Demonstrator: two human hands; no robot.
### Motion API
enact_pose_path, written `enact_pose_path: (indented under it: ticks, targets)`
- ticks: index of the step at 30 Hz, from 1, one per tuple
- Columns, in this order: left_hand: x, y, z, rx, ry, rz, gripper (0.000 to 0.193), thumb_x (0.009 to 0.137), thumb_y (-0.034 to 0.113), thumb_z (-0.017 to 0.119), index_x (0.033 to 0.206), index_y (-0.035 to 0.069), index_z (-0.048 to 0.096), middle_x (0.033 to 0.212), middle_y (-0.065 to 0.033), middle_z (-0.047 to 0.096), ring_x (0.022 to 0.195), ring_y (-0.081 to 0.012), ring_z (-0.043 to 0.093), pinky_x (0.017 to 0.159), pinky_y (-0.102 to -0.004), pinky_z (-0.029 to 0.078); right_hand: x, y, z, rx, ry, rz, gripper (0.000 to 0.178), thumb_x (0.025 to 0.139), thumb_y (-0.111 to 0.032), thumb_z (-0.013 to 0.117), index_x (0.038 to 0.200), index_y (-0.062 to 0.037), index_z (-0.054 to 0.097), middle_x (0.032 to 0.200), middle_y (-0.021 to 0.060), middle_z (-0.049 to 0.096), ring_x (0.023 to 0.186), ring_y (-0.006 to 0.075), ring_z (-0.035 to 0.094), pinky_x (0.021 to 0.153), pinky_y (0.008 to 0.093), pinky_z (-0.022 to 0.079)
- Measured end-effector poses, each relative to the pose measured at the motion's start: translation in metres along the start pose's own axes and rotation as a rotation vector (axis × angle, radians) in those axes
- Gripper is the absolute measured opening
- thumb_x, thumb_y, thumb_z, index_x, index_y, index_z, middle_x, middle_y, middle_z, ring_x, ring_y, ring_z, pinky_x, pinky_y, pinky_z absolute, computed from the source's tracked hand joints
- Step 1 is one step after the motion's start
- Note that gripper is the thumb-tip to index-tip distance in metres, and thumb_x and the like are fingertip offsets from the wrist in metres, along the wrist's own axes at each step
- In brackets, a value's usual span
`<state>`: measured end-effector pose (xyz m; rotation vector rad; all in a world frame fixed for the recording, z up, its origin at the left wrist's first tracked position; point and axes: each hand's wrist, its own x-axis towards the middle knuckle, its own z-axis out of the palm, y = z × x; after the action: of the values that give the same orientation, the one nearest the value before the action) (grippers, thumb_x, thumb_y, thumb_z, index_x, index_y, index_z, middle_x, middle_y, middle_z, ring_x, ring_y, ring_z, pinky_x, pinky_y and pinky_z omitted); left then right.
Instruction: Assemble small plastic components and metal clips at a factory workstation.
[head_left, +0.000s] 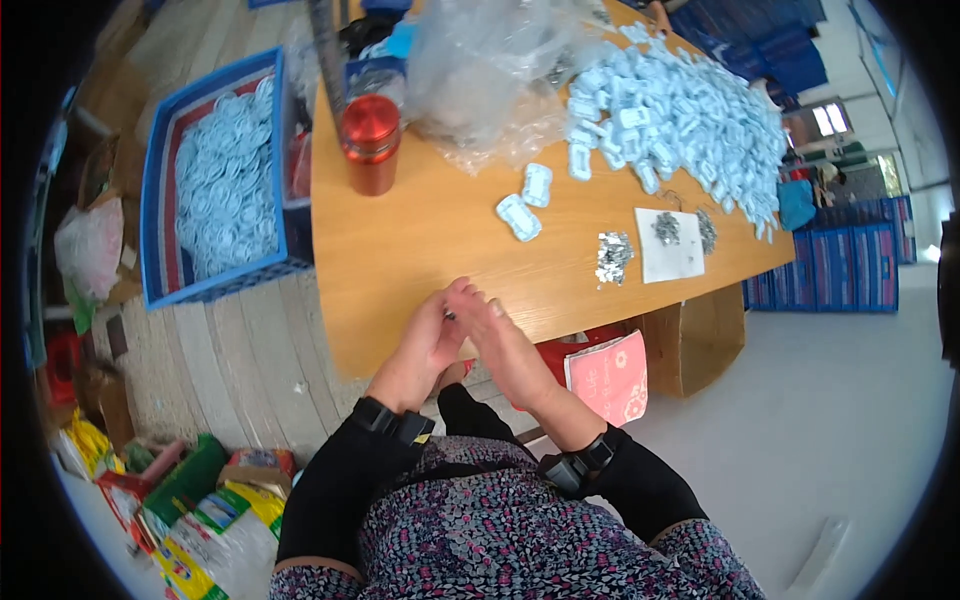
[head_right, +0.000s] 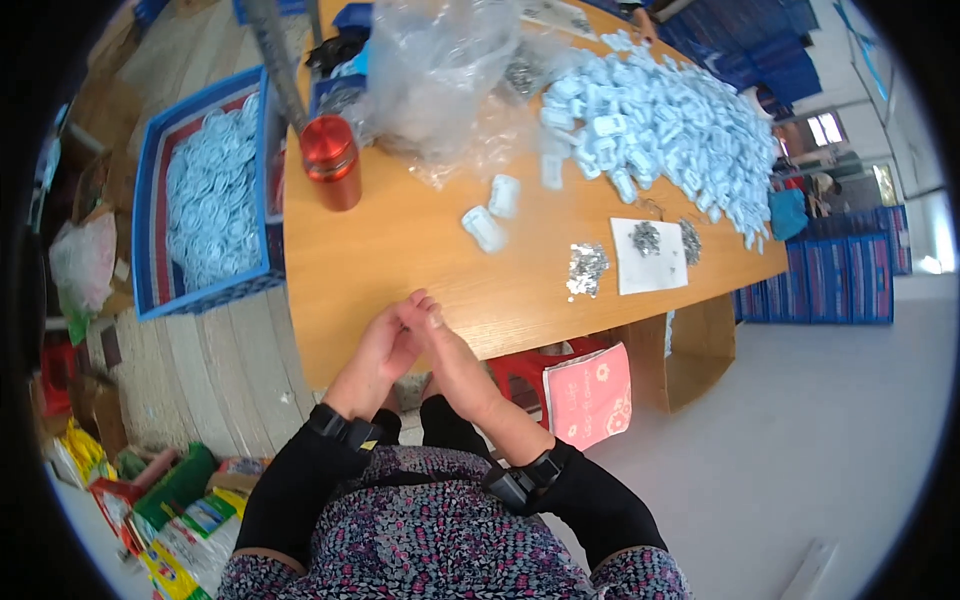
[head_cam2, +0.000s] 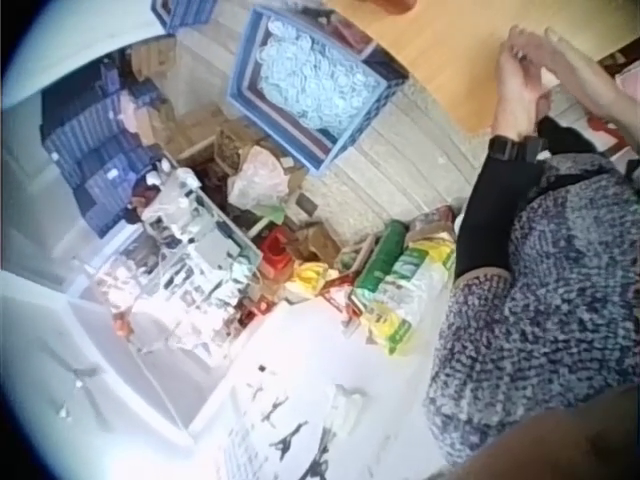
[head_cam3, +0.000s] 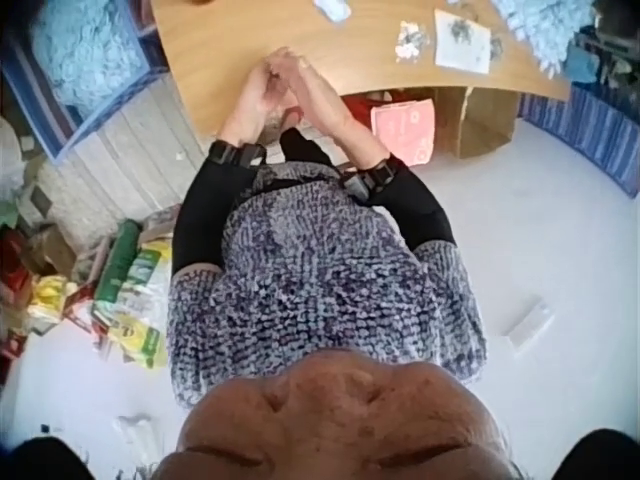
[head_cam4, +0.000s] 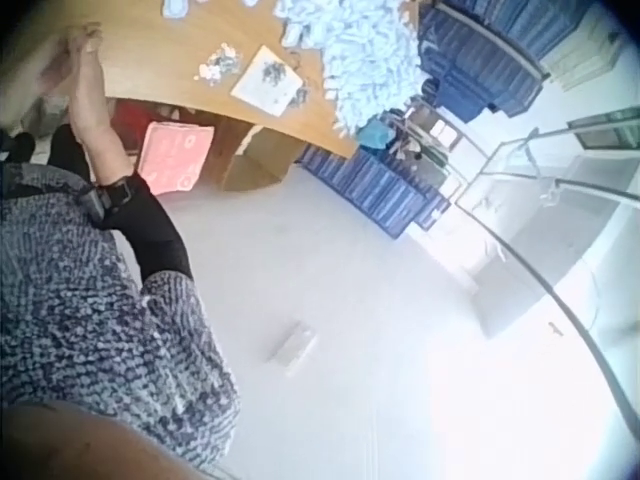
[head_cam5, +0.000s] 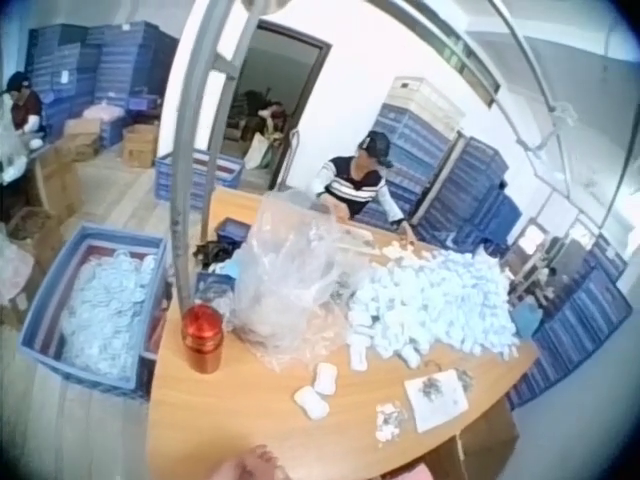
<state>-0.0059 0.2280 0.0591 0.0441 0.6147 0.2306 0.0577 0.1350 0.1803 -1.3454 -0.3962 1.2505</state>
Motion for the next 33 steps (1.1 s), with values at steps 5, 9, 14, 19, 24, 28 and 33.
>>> enact_pose_path:
  ticks: [5,9,14,19,24,28,33]
  targets:
    - [-0.003,0.008,0.008,-0.005,-0.029,-0.059,0.035,0.099,0.02,0.039,0.119,-0.002,0.058,0.115,-0.0149,0.062,0.111,-0.0255,0.058,0.101,-0.0376,0.045,0.0,-0.008,-0.018,0.401,0.008,0.074,0.063,0.104,-0.046,0.024,0.126,0.0065,0.05,0.124,0.0193,0.059,0.12,0.0291,0.054,0.109,0.0413,0.038]
    - [-0.007,0.01,0.043,0.02,0.018,-0.104,0.044,0.101,0.023,0.029,0.126,-0.007,0.051,0.125,-0.0194,0.058,0.119,-0.0308,0.055,0.105,-0.0409,0.043,-0.014,-0.011,-0.043,0.566,0.101,0.135,0.06,0.104,-0.046,0.027,0.118,0.0055,0.054,0.114,0.018,0.063,0.112,0.0275,0.059,0.102,0.0392,0.044]
    - [0.006,0.019,0.064,-0.04,-0.035,-0.082,0.049,0.101,0.024,0.026,0.133,-0.01,0.042,0.135,-0.0231,0.05,0.127,-0.0354,0.048,0.11,-0.0452,0.038,-0.041,-0.012,-0.084,0.58,0.131,0.241,0.055,0.105,-0.043,0.029,0.112,0.0037,0.056,0.105,0.0166,0.064,0.102,0.0256,0.063,0.095,0.039,0.049]
    - [0.023,0.023,0.086,-0.044,-0.044,-0.006,0.049,0.1,0.023,0.028,0.135,-0.009,0.041,0.136,-0.023,0.049,0.13,-0.0348,0.045,0.111,-0.0465,0.036,-0.049,0.001,-0.138,0.486,0.109,0.393,0.047,0.106,-0.036,0.031,0.112,0.0037,0.056,0.103,0.0148,0.064,0.098,0.0235,0.065,0.09,0.0351,0.052]
    - [0.056,0.014,0.096,-0.081,0.016,0.051,0.046,0.099,0.021,0.031,0.133,-0.008,0.043,0.13,-0.0213,0.053,0.124,-0.0336,0.05,0.11,-0.0458,0.038,-0.057,0.017,-0.188,0.367,0.019,0.485,0.041,0.104,-0.031,0.04,0.114,0.0054,0.056,0.105,0.0151,0.065,0.098,0.0234,0.065,0.091,0.0349,0.052]
    - [0.094,0.003,0.121,-0.123,-0.003,0.066,0.043,0.1,0.019,0.029,0.13,-0.007,0.046,0.124,-0.0198,0.056,0.119,-0.033,0.054,0.106,-0.0451,0.043,-0.065,0.026,-0.226,0.348,-0.011,0.538,0.042,0.102,-0.032,0.047,0.115,0.0062,0.056,0.104,0.0148,0.065,0.097,0.0223,0.065,0.091,0.0344,0.052]
    - [0.135,-0.013,0.159,-0.092,0.032,0.113,0.043,0.098,0.017,0.032,0.13,-0.008,0.046,0.121,-0.0203,0.056,0.116,-0.0317,0.055,0.107,-0.044,0.042,-0.065,0.019,-0.272,0.367,0.03,0.548,0.04,0.101,-0.031,0.05,0.114,0.006,0.058,0.103,0.0139,0.065,0.095,0.0207,0.065,0.089,0.0328,0.053]
